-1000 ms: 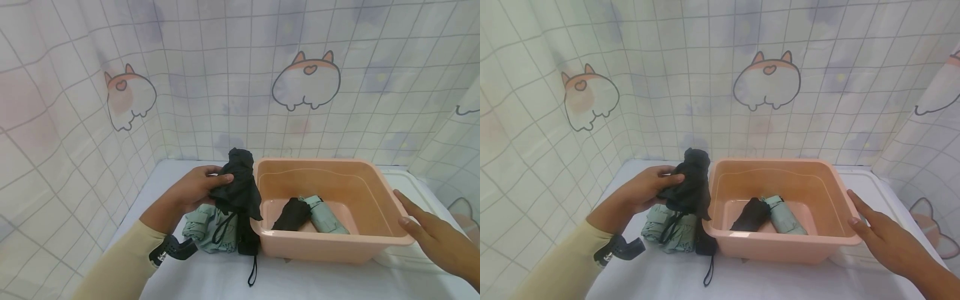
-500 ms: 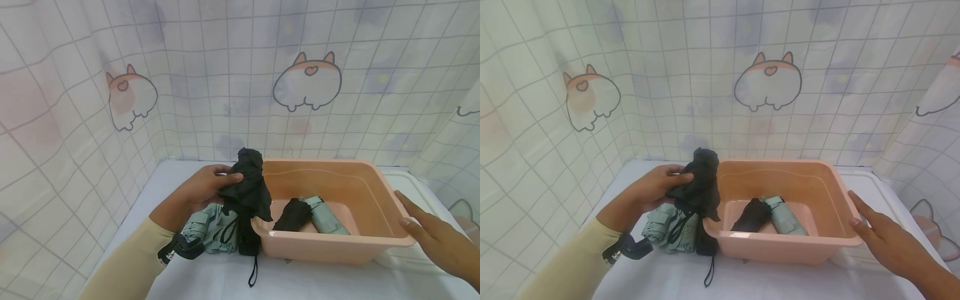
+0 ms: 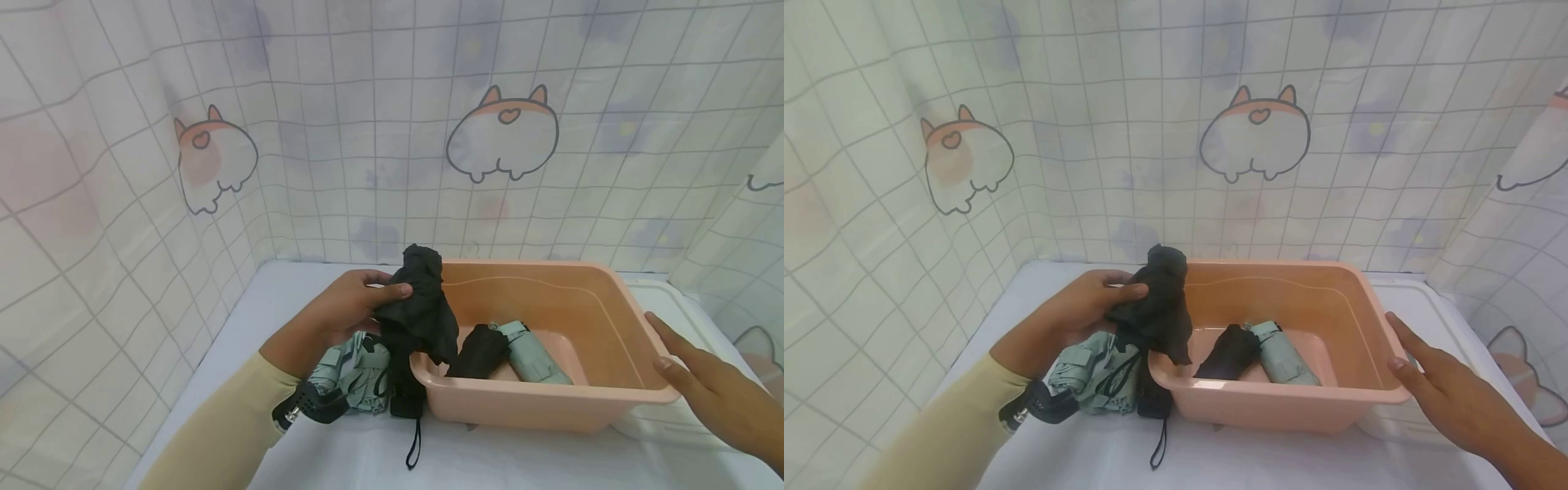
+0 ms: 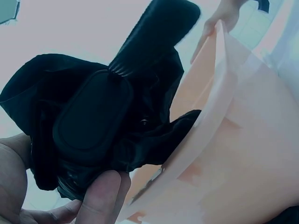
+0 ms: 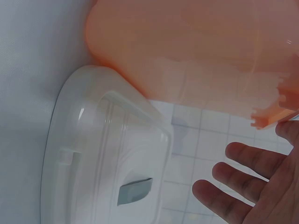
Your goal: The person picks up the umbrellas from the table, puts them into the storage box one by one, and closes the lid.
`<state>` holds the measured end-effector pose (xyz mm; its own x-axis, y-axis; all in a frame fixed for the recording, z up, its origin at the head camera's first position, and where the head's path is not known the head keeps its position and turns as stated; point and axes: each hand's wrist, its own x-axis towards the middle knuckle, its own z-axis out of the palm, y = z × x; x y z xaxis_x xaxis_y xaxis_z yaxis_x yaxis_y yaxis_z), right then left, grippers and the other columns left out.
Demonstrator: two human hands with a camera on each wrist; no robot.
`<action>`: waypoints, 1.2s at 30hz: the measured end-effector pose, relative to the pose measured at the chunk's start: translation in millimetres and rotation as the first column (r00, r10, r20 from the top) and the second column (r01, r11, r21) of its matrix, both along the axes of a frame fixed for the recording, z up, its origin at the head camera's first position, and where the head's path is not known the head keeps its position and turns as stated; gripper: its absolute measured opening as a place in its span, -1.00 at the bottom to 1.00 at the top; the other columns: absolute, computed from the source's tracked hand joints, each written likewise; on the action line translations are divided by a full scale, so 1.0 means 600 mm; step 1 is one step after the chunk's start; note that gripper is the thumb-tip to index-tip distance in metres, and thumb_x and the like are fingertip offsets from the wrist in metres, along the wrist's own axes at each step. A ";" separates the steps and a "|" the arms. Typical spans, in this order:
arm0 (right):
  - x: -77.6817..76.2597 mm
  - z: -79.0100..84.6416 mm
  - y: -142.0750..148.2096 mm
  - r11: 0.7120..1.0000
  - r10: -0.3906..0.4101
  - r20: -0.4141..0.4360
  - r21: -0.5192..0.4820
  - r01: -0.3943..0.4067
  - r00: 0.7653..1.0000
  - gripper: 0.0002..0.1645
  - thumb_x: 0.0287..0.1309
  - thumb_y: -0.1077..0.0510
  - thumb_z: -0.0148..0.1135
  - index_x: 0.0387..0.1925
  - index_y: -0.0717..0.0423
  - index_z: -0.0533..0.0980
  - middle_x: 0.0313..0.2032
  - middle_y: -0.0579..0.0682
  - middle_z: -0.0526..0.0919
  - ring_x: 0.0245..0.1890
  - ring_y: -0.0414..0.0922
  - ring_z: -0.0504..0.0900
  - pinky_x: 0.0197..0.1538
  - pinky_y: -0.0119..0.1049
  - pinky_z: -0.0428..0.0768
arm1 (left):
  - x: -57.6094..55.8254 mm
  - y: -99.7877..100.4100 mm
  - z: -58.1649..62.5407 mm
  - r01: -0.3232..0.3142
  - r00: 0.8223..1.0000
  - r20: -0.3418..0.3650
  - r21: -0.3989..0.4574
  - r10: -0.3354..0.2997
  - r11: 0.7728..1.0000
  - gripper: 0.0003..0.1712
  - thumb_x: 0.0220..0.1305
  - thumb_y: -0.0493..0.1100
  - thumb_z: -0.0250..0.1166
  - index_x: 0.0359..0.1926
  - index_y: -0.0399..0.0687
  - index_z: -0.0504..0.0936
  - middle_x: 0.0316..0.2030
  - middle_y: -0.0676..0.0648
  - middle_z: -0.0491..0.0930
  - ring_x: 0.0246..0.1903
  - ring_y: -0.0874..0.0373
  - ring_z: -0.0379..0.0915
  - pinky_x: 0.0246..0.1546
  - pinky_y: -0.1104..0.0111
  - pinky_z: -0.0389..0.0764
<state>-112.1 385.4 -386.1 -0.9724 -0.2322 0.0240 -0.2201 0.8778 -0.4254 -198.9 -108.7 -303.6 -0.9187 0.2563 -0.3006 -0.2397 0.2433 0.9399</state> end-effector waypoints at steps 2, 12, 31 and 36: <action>0.000 0.000 0.000 1.000 0.000 0.000 0.000 0.000 1.000 -0.19 0.64 0.00 -0.17 0.64 -0.17 -0.32 0.26 0.67 0.29 0.10 0.81 0.24 -0.21 0.72 0.25 | 0.000 0.003 -0.002 0.004 1.000 -0.003 -0.013 -0.004 1.000 -0.17 0.27 0.07 0.48 0.39 -0.23 0.37 0.08 -0.24 0.60 -0.08 -0.12 0.67 -0.01 0.02 0.69; 0.000 -0.002 0.002 1.000 0.002 -0.001 -0.007 -0.002 1.000 -0.19 0.64 0.00 -0.17 0.64 -0.20 -0.33 0.26 0.68 0.28 0.10 0.81 0.22 -0.19 0.73 0.23 | -0.001 0.013 -0.009 0.034 0.999 -0.011 -0.049 -0.034 0.998 -0.27 0.30 0.05 0.46 0.34 -0.23 0.44 -0.03 -0.22 0.64 -0.11 -0.12 0.67 -0.09 0.08 0.73; 0.001 -0.004 0.004 1.000 0.017 -0.020 -0.002 -0.017 1.000 -0.19 0.63 0.03 -0.14 0.65 -0.17 -0.30 0.24 0.67 0.31 0.10 0.80 0.25 -0.19 0.71 0.27 | -0.001 0.020 -0.012 0.024 1.000 0.007 -0.045 -0.023 0.999 -0.42 0.36 -0.03 0.41 0.28 -0.14 0.49 -0.08 -0.16 0.71 -0.21 -0.06 0.74 -0.25 0.14 0.77; 0.000 -0.004 0.005 1.000 0.015 -0.016 -0.012 -0.015 1.000 -0.18 0.63 0.02 -0.14 0.65 -0.21 -0.30 0.27 0.67 0.28 0.11 0.80 0.24 -0.19 0.70 0.27 | 0.002 0.011 -0.015 0.003 1.000 -0.009 -0.087 -0.004 0.996 -0.45 0.34 -0.03 0.42 0.27 -0.08 0.51 -0.04 -0.16 0.69 -0.21 -0.04 0.74 -0.25 0.13 0.77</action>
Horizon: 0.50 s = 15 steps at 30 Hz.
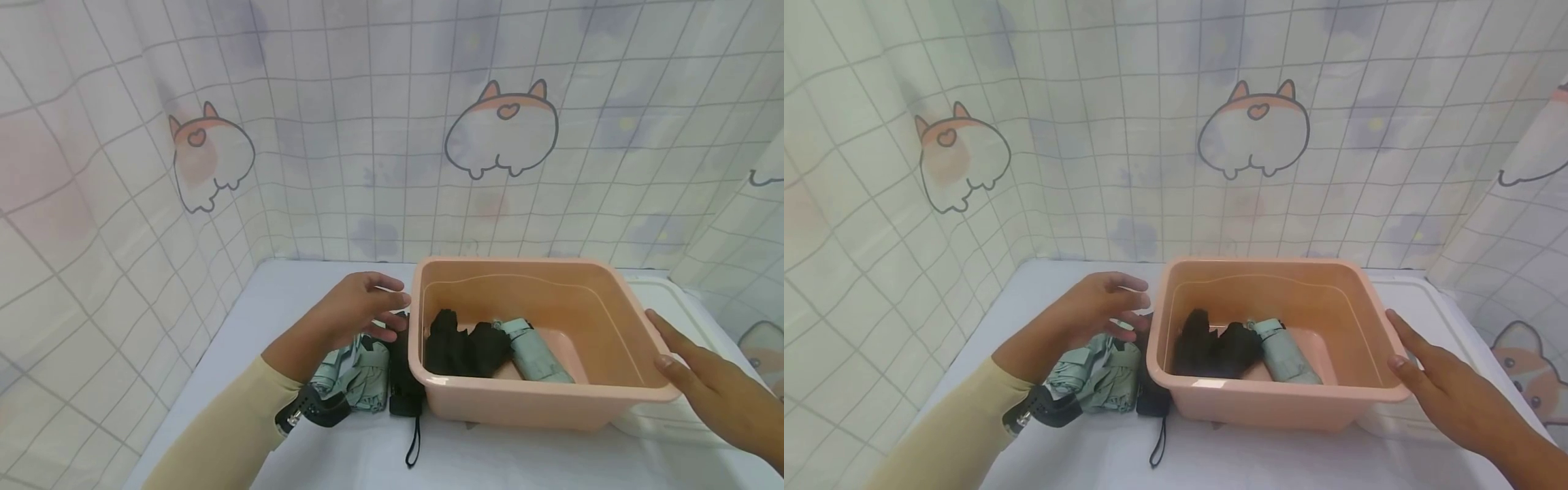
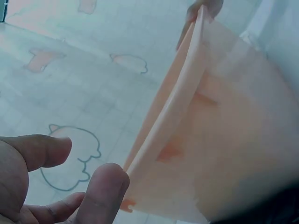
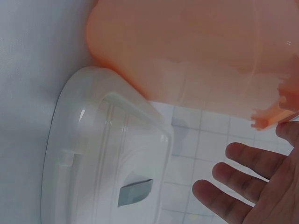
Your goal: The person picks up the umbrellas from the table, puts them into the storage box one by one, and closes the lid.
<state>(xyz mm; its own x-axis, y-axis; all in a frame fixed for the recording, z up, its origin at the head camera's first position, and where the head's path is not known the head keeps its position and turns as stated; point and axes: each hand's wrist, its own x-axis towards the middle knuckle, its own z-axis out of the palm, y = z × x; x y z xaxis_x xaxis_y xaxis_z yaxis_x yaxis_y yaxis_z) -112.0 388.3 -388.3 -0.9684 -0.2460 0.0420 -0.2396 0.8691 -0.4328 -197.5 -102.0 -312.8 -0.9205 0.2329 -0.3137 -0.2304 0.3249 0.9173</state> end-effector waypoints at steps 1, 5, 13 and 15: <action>0.000 0.000 0.000 1.000 -0.002 0.002 0.001 0.002 1.000 -0.18 0.63 0.02 -0.13 0.65 -0.21 -0.31 0.27 0.67 0.27 0.11 0.79 0.24 -0.19 0.70 0.27 | 0.001 -0.003 0.000 -0.005 1.000 -0.005 -0.007 0.005 1.000 -0.45 0.34 -0.02 0.42 0.26 -0.07 0.51 -0.02 -0.16 0.68 -0.20 -0.04 0.73 -0.25 0.13 0.77; -0.001 -0.002 0.001 1.000 -0.002 0.003 0.004 0.002 1.000 -0.18 0.63 0.01 -0.13 0.64 -0.21 -0.31 0.28 0.67 0.25 0.11 0.80 0.24 -0.18 0.71 0.27 | 0.004 -0.021 -0.006 -0.026 1.000 -0.010 -0.013 0.026 1.000 -0.47 0.33 -0.03 0.43 0.24 -0.06 0.53 0.02 -0.15 0.66 -0.19 -0.05 0.72 -0.25 0.13 0.77; -0.001 -0.001 0.002 1.000 0.001 -0.005 -0.018 -0.001 1.000 -0.18 0.63 0.02 -0.14 0.64 -0.24 -0.31 0.32 0.66 0.20 0.11 0.80 0.23 -0.17 0.70 0.27 | 0.006 -0.064 -0.030 -0.058 0.998 -0.016 -0.057 0.057 0.997 -0.48 0.36 -0.03 0.40 0.25 -0.08 0.53 0.06 -0.16 0.64 -0.19 -0.06 0.73 -0.24 0.14 0.76; -0.001 -0.001 0.002 1.000 0.001 0.001 -0.016 -0.001 1.000 -0.18 0.63 0.02 -0.14 0.64 -0.23 -0.31 0.33 0.66 0.19 0.11 0.80 0.23 -0.18 0.70 0.27 | 0.007 -0.071 -0.037 -0.064 0.998 -0.016 -0.061 0.063 0.996 -0.49 0.37 -0.04 0.39 0.25 -0.09 0.52 0.07 -0.17 0.64 -0.21 -0.02 0.73 -0.24 0.14 0.76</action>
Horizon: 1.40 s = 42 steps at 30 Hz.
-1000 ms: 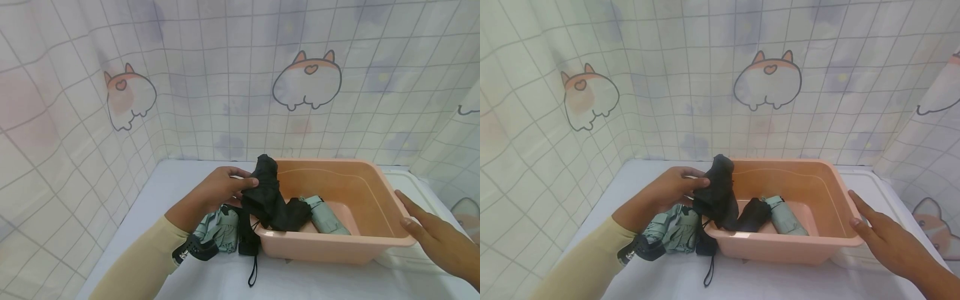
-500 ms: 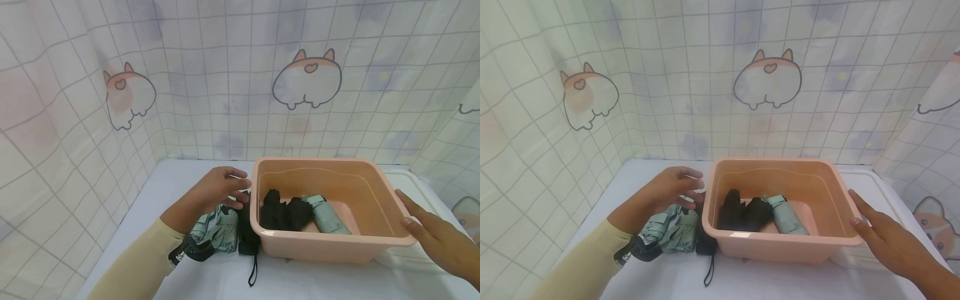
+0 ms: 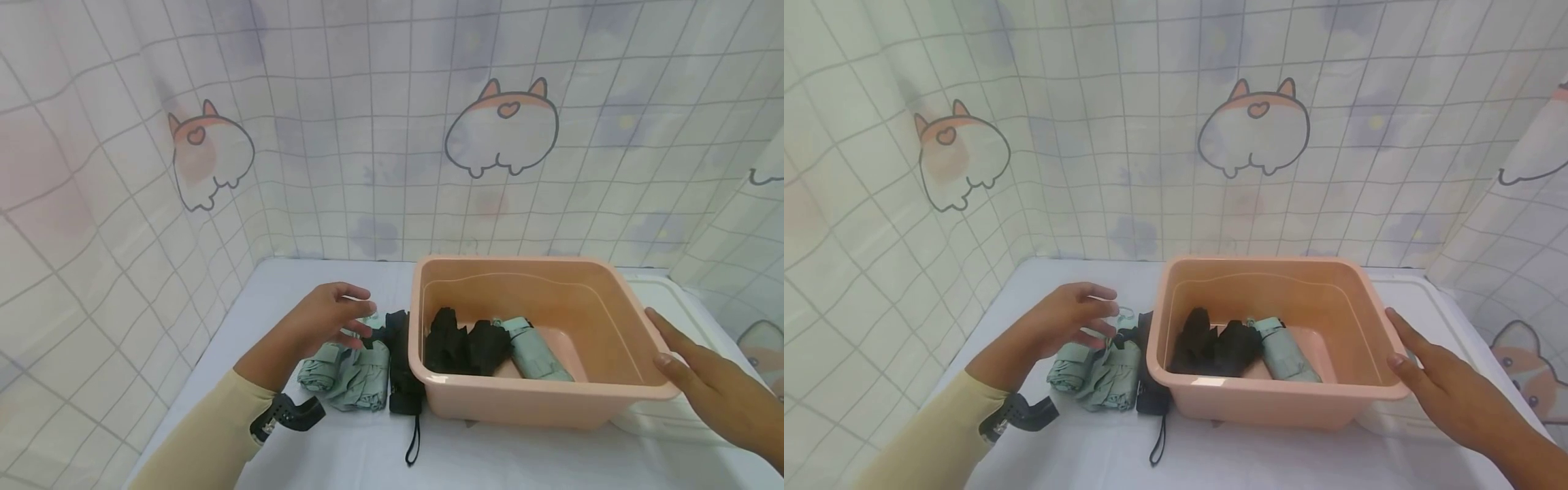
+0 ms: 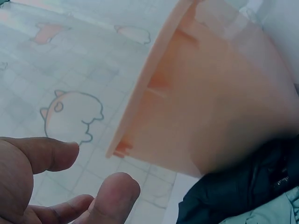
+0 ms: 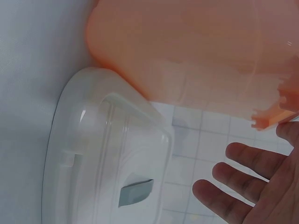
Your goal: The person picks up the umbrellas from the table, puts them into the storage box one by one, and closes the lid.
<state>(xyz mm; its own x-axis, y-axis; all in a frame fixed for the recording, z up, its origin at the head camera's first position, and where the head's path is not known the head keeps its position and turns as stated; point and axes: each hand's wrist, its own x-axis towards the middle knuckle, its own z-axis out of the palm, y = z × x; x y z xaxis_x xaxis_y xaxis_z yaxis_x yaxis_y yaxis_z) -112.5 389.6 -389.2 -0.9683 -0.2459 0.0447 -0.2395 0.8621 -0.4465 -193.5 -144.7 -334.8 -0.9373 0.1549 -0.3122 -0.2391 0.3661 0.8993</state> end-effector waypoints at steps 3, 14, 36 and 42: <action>-0.001 -0.001 0.001 1.000 -0.002 0.010 0.012 0.002 1.000 -0.18 0.63 0.01 -0.15 0.64 -0.21 -0.32 0.32 0.66 0.20 0.10 0.80 0.25 -0.19 0.71 0.27 | 0.001 -0.008 -0.007 -0.002 1.000 0.009 0.005 0.002 1.000 -0.49 0.37 -0.05 0.39 0.26 -0.10 0.52 0.11 -0.18 0.63 -0.20 -0.02 0.73 -0.22 0.15 0.76; -0.001 0.001 0.004 1.000 0.006 -0.001 -0.012 -0.006 1.000 -0.20 0.64 0.02 -0.16 0.64 -0.26 -0.30 0.33 0.65 0.20 0.11 0.80 0.24 -0.19 0.70 0.28 | 0.005 -0.040 -0.021 -0.024 1.000 0.004 -0.052 0.025 0.998 -0.45 0.37 -0.06 0.37 0.28 -0.18 0.48 0.08 -0.22 0.63 -0.15 -0.08 0.72 -0.20 0.13 0.76; -0.001 0.002 0.001 1.000 -0.008 0.024 0.002 0.008 1.000 -0.18 0.63 0.00 -0.14 0.64 -0.26 -0.32 0.32 0.65 0.22 0.13 0.78 0.24 -0.12 0.71 0.24 | 0.007 -0.133 -0.067 -0.130 0.991 -0.004 -0.241 0.133 0.962 -0.39 0.41 0.00 0.32 0.30 -0.27 0.44 0.09 -0.32 0.60 -0.11 -0.07 0.68 -0.11 0.11 0.73; -0.001 0.004 -0.002 1.000 -0.001 0.008 -0.001 0.001 1.000 -0.18 0.63 0.02 -0.13 0.65 -0.23 -0.30 0.30 0.66 0.24 0.12 0.79 0.24 -0.15 0.71 0.26 | 0.008 -0.151 -0.087 -0.148 0.986 0.029 -0.271 0.162 0.951 -0.38 0.39 0.00 0.34 0.30 -0.28 0.43 0.13 -0.34 0.57 -0.04 -0.12 0.64 -0.11 0.11 0.73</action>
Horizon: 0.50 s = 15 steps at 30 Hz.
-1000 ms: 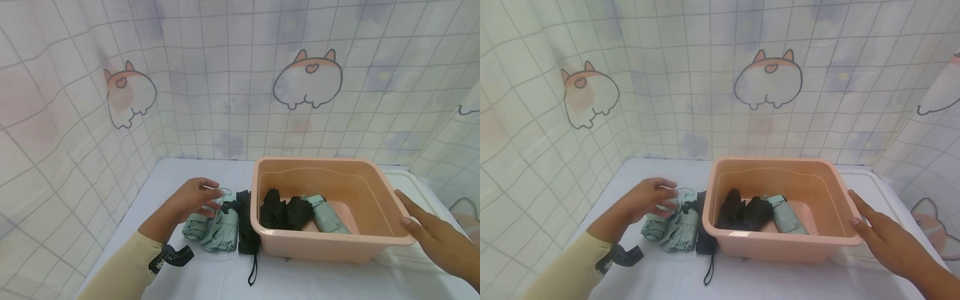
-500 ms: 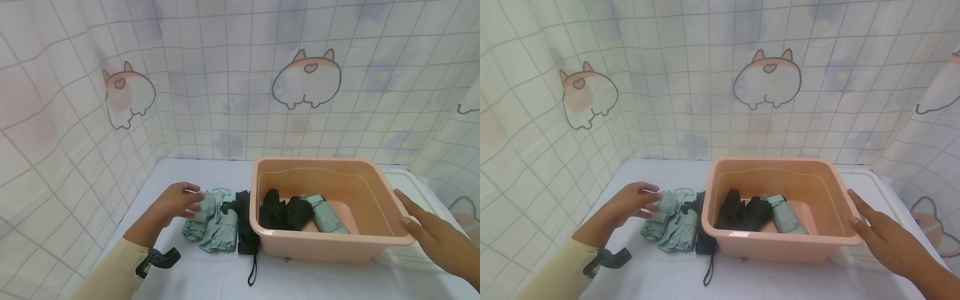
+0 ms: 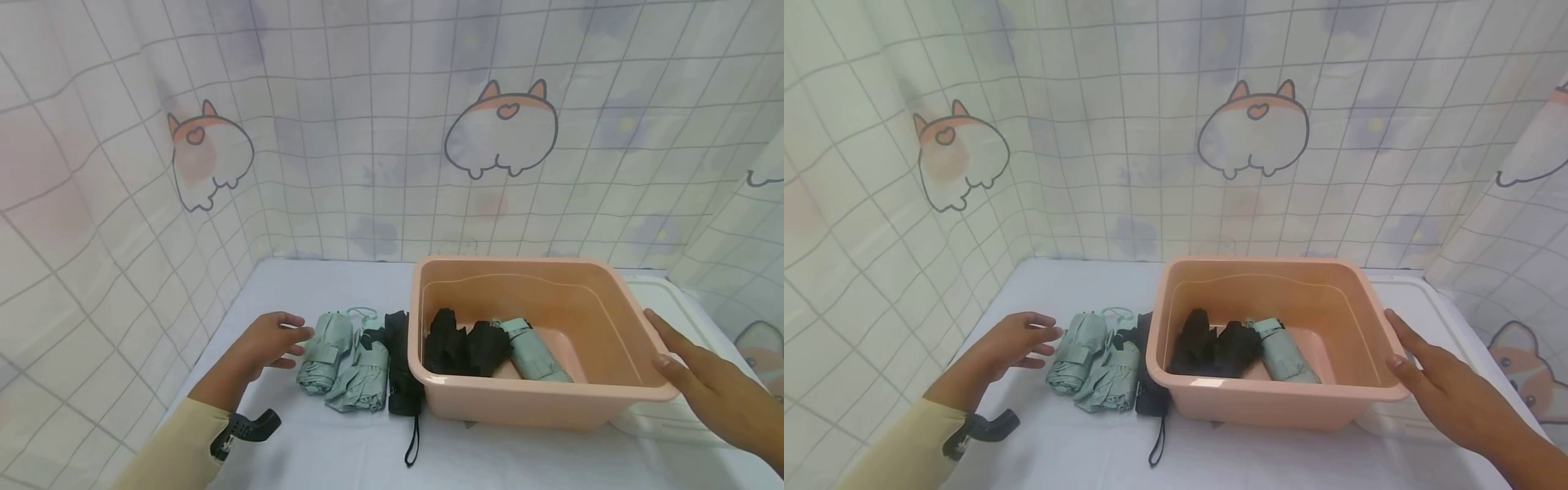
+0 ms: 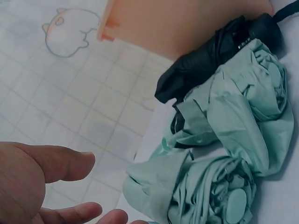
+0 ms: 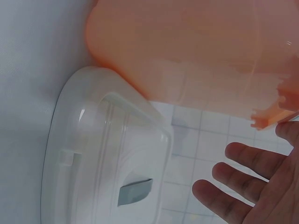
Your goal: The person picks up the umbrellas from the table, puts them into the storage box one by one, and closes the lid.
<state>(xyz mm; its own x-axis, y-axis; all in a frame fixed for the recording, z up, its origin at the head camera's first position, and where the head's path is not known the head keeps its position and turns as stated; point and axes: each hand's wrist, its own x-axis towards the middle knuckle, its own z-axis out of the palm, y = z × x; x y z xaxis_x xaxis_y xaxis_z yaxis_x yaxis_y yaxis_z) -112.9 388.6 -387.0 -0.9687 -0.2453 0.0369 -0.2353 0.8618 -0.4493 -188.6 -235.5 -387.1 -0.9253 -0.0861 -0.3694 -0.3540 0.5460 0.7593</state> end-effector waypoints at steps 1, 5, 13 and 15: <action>0.000 0.000 -0.001 1.000 -0.002 -0.003 0.007 0.002 1.000 -0.18 0.63 0.02 -0.13 0.65 -0.22 -0.30 0.29 0.66 0.25 0.11 0.79 0.25 -0.16 0.71 0.27 | 0.000 -0.003 -0.004 -0.002 1.000 0.007 -0.002 0.002 1.000 -0.37 0.39 0.00 0.34 0.30 -0.28 0.43 0.13 -0.35 0.57 -0.03 -0.13 0.63 -0.11 0.10 0.73; 0.000 0.001 -0.003 1.000 -0.004 -0.003 0.022 0.004 1.000 -0.18 0.62 0.01 -0.13 0.65 -0.19 -0.30 0.28 0.67 0.26 0.10 0.79 0.26 -0.19 0.71 0.28 | 0.001 -0.012 -0.016 -0.011 0.999 0.035 0.007 0.010 1.000 -0.35 0.39 0.01 0.34 0.32 -0.30 0.41 0.13 -0.35 0.56 0.02 -0.18 0.61 -0.12 0.08 0.73; 0.001 0.001 -0.003 0.999 -0.012 -0.001 0.030 0.012 1.000 -0.17 0.62 0.00 -0.12 0.65 -0.19 -0.30 0.27 0.67 0.28 0.10 0.78 0.27 -0.20 0.70 0.29 | -0.002 -0.016 -0.041 -0.012 0.997 0.071 0.016 0.011 1.000 -0.35 0.39 -0.02 0.35 0.32 -0.30 0.39 0.07 -0.34 0.59 -0.04 -0.19 0.63 -0.19 0.04 0.75; 0.000 0.000 -0.003 0.999 -0.016 0.004 0.032 0.016 1.000 -0.17 0.62 -0.01 -0.12 0.65 -0.19 -0.30 0.28 0.67 0.27 0.11 0.78 0.26 -0.19 0.71 0.28 | -0.002 -0.015 -0.045 -0.010 0.997 0.079 0.019 0.009 1.000 -0.35 0.39 -0.03 0.35 0.32 -0.31 0.38 0.04 -0.34 0.60 -0.08 -0.17 0.64 -0.20 0.04 0.75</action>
<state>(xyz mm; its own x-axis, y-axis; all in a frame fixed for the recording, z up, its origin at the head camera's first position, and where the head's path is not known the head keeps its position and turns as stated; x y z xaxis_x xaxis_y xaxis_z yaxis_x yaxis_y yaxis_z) -112.7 386.8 -386.7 -0.9727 -0.2308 0.0249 -0.2194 0.8793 -0.4227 -189.9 -244.4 -414.2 -0.8925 -0.0871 -0.4426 -0.4182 0.5279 0.7393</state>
